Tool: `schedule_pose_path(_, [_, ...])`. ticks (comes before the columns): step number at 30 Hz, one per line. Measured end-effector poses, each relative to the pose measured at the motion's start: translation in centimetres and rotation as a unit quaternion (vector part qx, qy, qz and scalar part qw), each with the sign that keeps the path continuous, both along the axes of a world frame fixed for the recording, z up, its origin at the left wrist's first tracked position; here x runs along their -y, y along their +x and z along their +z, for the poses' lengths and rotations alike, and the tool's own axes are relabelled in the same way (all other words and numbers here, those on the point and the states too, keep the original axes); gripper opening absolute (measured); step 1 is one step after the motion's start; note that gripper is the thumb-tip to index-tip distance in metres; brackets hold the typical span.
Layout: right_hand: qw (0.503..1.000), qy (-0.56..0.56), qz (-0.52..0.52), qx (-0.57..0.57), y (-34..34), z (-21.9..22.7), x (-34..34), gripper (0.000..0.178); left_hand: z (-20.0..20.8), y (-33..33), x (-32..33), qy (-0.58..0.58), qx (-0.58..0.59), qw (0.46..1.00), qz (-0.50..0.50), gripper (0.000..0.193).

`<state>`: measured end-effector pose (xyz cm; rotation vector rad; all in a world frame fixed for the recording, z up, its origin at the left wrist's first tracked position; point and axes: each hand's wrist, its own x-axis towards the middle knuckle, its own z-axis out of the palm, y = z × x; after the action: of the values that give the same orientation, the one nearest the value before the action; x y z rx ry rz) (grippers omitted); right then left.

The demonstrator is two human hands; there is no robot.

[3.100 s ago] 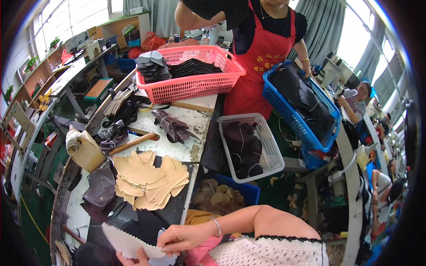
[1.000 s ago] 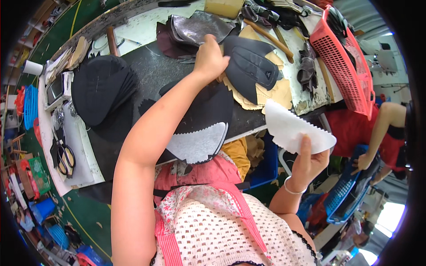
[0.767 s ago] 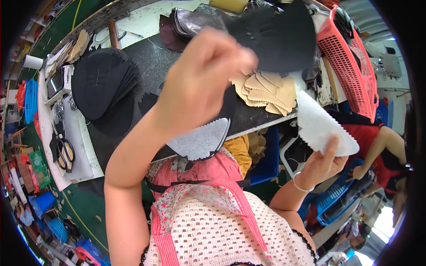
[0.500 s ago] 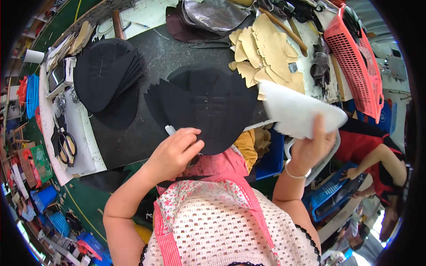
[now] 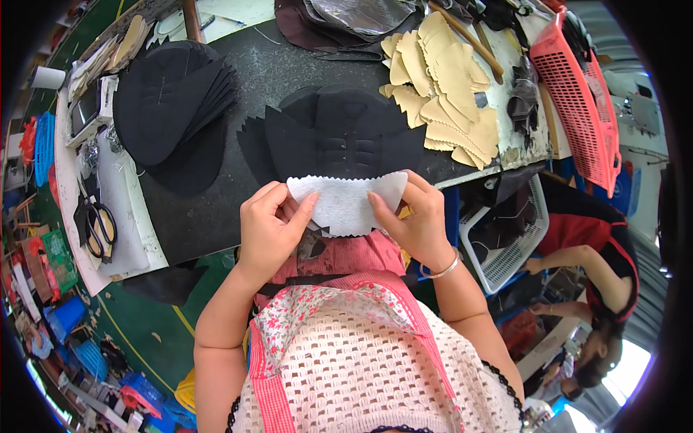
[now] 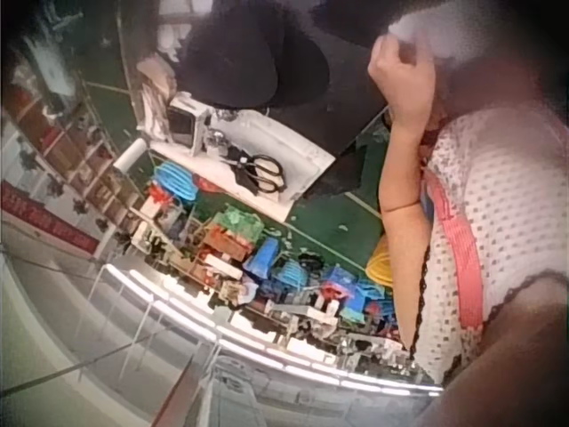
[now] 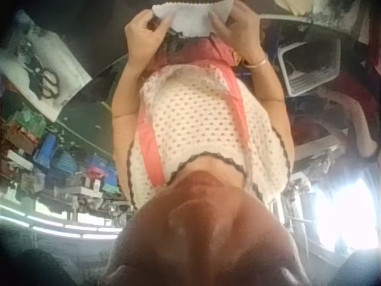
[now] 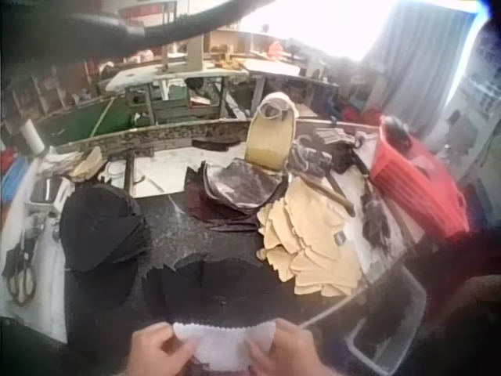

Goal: The person assembles shoe upper components by hand, aligning and pressing padding inserts onto each shoe piece, and arranging the assembled parts on the workstation.

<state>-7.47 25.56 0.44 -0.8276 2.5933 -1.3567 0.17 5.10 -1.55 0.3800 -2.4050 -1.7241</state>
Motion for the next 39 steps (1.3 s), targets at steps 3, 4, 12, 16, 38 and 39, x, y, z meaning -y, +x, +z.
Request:
schedule_pose_path(3, [1.000,0.005,-0.012,-0.018,0.4,-0.6,-0.1,0.011,0.5,-0.5,-0.3,-0.021,0.010,1.000,-0.008,0.023])
schedule_pose_path(4, [1.000,0.005,-0.015,-0.019,0.5,-0.8,-0.2,0.011,0.8,-0.6,-0.4,-0.044,0.009,0.999,-0.018,0.024])
schedule_pose_path(12, [0.954,0.217,-0.041,-0.204,-2.5,0.3,-2.4,0.042,1.5,-1.4,-0.8,-0.311,-0.007,0.949,-0.055,0.034])
schedule_pose_path(16, [0.938,0.199,-0.199,-0.201,-9.2,-1.4,-4.7,0.029,2.1,-0.9,0.0,-0.381,0.021,0.924,-0.011,0.022])
schedule_pose_path(38, [0.958,-0.120,-0.256,0.045,-17.7,-5.3,-8.4,0.025,1.5,-0.8,17.9,-0.116,0.046,0.989,0.082,0.014])
schedule_pose_path(39, [0.953,-0.163,-0.253,0.040,-17.7,-5.9,-8.6,0.028,1.3,-1.0,17.3,0.064,-0.046,0.989,0.126,0.015])
